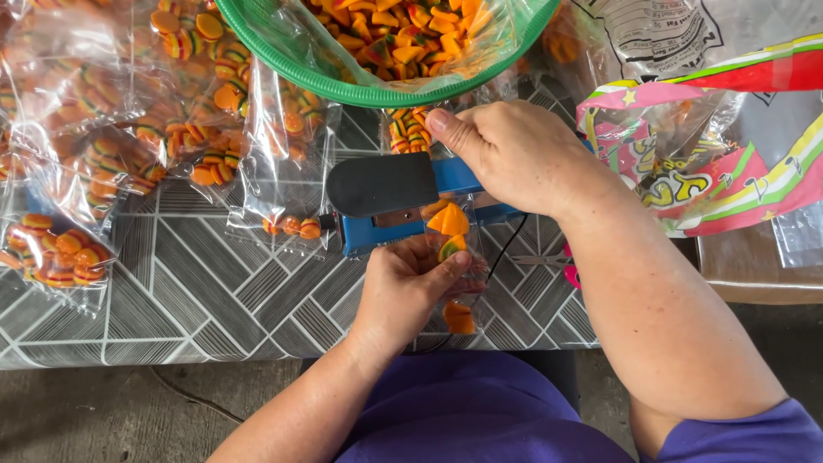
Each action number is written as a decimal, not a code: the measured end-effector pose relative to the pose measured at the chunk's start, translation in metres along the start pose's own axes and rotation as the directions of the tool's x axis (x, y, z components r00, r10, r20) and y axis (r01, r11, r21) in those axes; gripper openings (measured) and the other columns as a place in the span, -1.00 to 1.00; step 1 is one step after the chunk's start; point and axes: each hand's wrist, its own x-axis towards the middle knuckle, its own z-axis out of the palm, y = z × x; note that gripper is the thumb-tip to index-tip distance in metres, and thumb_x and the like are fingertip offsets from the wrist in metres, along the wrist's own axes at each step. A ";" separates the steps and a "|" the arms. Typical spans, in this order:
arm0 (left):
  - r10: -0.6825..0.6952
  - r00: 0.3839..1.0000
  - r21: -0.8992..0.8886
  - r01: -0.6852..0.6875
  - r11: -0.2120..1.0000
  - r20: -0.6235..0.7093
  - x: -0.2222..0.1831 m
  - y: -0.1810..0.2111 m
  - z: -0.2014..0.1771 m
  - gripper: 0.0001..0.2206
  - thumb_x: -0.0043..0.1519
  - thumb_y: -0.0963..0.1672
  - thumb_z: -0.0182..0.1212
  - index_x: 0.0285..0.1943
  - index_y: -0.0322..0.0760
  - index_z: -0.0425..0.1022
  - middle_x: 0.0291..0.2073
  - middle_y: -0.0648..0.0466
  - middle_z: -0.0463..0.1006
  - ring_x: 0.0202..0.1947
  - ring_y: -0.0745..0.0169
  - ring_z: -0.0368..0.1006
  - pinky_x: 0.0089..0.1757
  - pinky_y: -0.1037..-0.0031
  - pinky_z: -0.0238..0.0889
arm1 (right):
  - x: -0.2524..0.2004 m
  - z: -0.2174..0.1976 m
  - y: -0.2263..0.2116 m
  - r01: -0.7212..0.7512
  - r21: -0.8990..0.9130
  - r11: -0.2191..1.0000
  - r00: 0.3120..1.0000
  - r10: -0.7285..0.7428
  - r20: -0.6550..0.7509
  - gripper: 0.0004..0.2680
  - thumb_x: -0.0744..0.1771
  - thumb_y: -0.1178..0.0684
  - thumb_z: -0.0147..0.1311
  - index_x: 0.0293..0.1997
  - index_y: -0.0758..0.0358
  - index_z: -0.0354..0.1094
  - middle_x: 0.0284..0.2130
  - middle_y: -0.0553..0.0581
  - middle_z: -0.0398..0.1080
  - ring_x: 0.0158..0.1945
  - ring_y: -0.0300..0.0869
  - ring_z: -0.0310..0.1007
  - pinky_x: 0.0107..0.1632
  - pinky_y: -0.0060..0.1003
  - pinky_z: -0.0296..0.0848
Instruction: Sealing small plastic bags filled with snacks using a manual heat sealer and trimming them with scissors.
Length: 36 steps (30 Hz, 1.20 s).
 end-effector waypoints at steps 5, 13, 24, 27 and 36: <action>-0.013 0.999 0.015 0.013 1.000 -0.030 0.001 0.000 0.001 -0.79 0.20 -0.22 0.30 -0.10 -0.61 0.52 -0.24 -0.24 0.71 -0.30 -0.06 0.69 -0.21 0.25 0.68 | 0.003 0.004 0.000 -0.004 -0.013 1.000 1.000 0.004 0.003 -0.51 0.47 -0.39 -0.40 -0.55 0.13 0.10 -0.69 0.10 0.19 -0.47 0.07 0.33 -0.28 0.03 0.22; 0.021 1.000 0.040 -0.021 0.999 -0.016 0.002 -0.001 0.001 -0.81 0.21 -0.21 0.31 -0.15 -0.61 0.54 -0.28 -0.20 0.71 -0.31 0.01 0.69 -0.21 0.28 0.69 | 0.011 0.010 0.002 -0.041 -0.133 0.990 0.998 0.048 0.048 -0.45 0.47 -0.40 -0.45 -0.57 0.21 0.19 -0.61 0.22 0.36 -0.35 0.23 0.41 -0.19 0.13 0.27; -0.014 1.000 0.188 0.015 0.982 -0.009 0.002 0.004 -0.001 -0.75 0.11 -0.26 0.41 -0.04 -0.42 0.56 -0.25 -0.10 0.75 -0.30 0.15 0.70 -0.25 0.42 0.61 | 0.024 0.030 0.022 0.099 -0.243 0.965 0.992 -0.114 -0.050 -0.50 0.49 -0.31 -0.41 -0.34 0.24 0.42 -0.29 0.22 0.47 -0.14 0.27 0.45 -0.14 0.25 0.33; 0.050 0.998 0.195 -0.057 0.979 0.043 0.003 0.002 -0.004 -0.82 0.13 -0.26 0.39 -0.10 -0.43 0.59 -0.23 -0.08 0.75 -0.28 0.18 0.69 -0.20 0.48 0.61 | 0.021 0.028 0.019 0.095 -0.232 0.968 0.993 -0.108 -0.044 -0.50 0.50 -0.31 -0.40 -0.41 0.22 0.39 -0.40 0.19 0.44 -0.25 0.24 0.44 -0.21 0.22 0.31; 0.027 1.000 0.287 -0.029 0.958 0.011 0.002 0.006 -0.003 -0.83 0.15 -0.19 0.41 -0.14 -0.37 0.59 -0.32 0.02 0.74 -0.31 0.23 0.72 -0.30 0.53 0.58 | 0.022 0.032 0.023 0.111 -0.233 0.966 0.988 -0.133 -0.084 -0.50 0.50 -0.31 -0.39 -0.41 0.24 0.39 -0.39 0.18 0.46 -0.25 0.23 0.45 -0.19 0.21 0.33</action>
